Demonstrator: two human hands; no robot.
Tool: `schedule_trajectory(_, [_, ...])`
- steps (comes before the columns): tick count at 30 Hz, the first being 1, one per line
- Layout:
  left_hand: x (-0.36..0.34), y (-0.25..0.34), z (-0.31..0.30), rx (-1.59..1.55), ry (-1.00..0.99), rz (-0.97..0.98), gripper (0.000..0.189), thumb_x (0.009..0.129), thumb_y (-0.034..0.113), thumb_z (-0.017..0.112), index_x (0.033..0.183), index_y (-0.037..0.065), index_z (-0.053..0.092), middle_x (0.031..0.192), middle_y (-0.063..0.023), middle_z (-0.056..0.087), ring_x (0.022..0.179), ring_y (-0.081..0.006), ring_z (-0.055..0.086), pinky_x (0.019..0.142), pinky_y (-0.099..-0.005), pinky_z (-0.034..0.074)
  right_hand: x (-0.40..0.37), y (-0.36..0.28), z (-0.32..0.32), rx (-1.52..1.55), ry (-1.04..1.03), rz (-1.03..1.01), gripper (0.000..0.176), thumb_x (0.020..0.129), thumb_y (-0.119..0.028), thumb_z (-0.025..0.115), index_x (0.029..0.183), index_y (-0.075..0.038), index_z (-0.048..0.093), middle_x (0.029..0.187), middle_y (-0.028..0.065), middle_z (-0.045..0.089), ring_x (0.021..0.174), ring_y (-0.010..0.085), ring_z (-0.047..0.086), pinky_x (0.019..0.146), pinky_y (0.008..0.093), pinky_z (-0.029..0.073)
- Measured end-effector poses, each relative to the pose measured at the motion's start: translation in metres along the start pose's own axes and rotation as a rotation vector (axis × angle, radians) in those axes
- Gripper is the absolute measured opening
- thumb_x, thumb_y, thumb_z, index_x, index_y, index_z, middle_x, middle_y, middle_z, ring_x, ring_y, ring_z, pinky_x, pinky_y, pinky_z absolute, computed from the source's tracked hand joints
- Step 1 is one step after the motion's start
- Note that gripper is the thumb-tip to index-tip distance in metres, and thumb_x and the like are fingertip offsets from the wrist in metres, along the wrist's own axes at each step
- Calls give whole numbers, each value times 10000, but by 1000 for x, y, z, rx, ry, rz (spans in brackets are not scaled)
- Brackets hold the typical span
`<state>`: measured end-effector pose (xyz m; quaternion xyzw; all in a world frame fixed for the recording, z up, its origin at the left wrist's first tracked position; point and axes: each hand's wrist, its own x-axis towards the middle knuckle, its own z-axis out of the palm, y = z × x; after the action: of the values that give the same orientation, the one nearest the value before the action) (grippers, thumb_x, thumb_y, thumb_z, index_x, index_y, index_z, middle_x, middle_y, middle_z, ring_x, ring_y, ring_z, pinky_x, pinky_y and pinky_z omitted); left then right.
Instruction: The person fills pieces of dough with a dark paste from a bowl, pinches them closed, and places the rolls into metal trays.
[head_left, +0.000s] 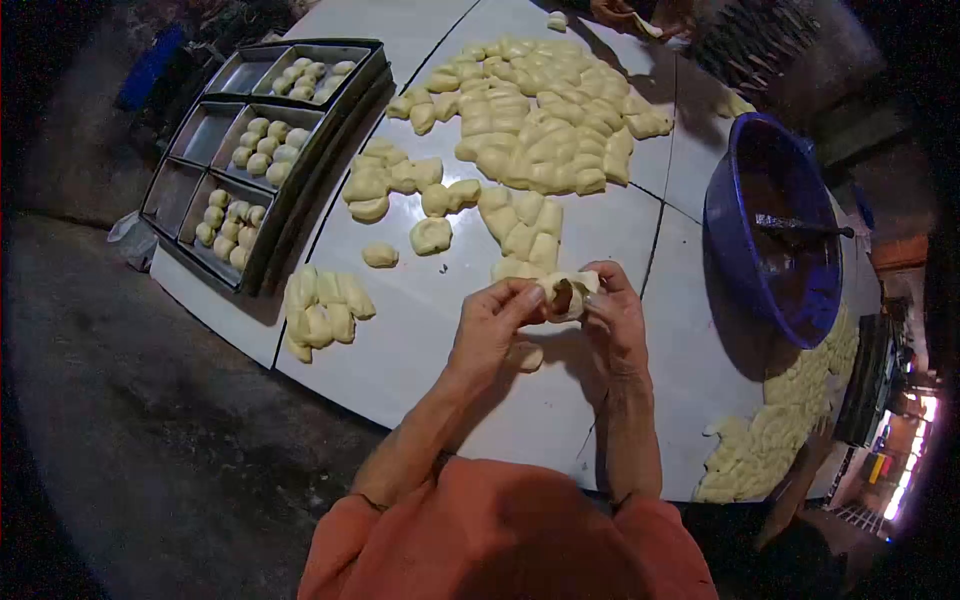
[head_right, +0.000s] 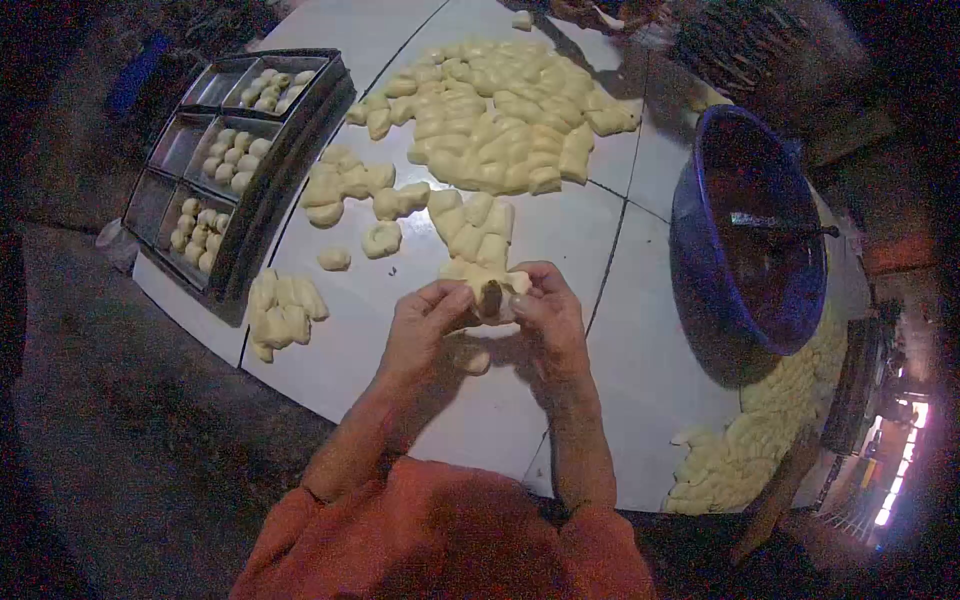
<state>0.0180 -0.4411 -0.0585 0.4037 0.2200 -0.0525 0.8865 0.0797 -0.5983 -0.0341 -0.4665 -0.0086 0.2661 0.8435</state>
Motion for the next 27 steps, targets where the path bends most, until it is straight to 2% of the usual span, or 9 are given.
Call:
schedule_trajectory(2, [4,-5,-10,-31,23,80,255,990,184,669,1123,-33,693,975,-60,715,834,-103,665,798,-262,559,-4,12,-5,-279,25,-85,477,838,-19,712,1278,-50,531,1174,105,614,1105,203,629,932,362,557])
schedule_trajectory(4, [3,-1,-5,22,89,121,273,967,170,685,1141,-40,674,974,-102,707,800,-145,666,710,-289,559,-1,27,-3,-735,5,-440,544,829,-70,782,1321,-67,550,1182,109,612,1131,238,625,941,349,553])
schedule_trajectory(7, [-1,5,2,126,98,172,295,955,161,697,1164,-45,672,979,-115,706,812,-164,671,694,-296,560,-9,38,12,-963,124,-558,446,833,-124,809,1240,-56,640,1197,127,608,1123,263,625,924,349,548])
schedule_trajectory(11, [-2,0,5,195,118,127,315,937,146,725,1184,-42,676,1014,-100,708,881,-157,678,750,-281,566,-4,50,11,-941,289,-598,144,881,-86,754,1003,-16,728,1048,100,654,970,224,623,803,350,529])
schedule_trajectory(15, [4,-4,3,78,40,95,324,924,158,748,1177,-35,687,993,-87,714,846,-125,669,728,-251,556,-2,60,5,-631,282,-317,108,917,-103,718,989,-22,714,865,55,668,883,175,612,751,292,503])
schedule_trajectory(17, [10,-3,-1,24,8,34,325,920,186,762,1159,-24,698,923,-49,710,797,-89,651,672,-233,542,-6,53,8,-464,291,-162,133,919,-104,712,1014,-12,704,873,52,672,878,157,607,761,288,516])
schedule_trajectory(19, [11,10,-5,88,21,-22,315,913,132,743,1158,-51,667,983,-112,702,836,-166,677,709,-304,578,-8,52,2,-314,203,-26,230,930,-129,703,1119,1,691,970,68,670,893,143,609,798,285,546])
schedule_trajectory(23, [8,17,-15,211,34,-43,294,908,130,737,1138,-46,682,1000,-108,716,874,-171,692,751,-317,582,-22,40,3,-635,-59,-216,316,950,-96,677,1259,-32,667,1184,116,621,998,186,636,855,307,556])
schedule_trajectory(27, [-5,18,-7,343,-91,64,348,914,130,736,1216,-31,673,1038,-97,724,882,-120,684,754,-257,565,-17,45,-13,-691,-59,-325,319,968,-101,662,1282,-56,634,1272,129,576,1061,196,621,890,321,554])
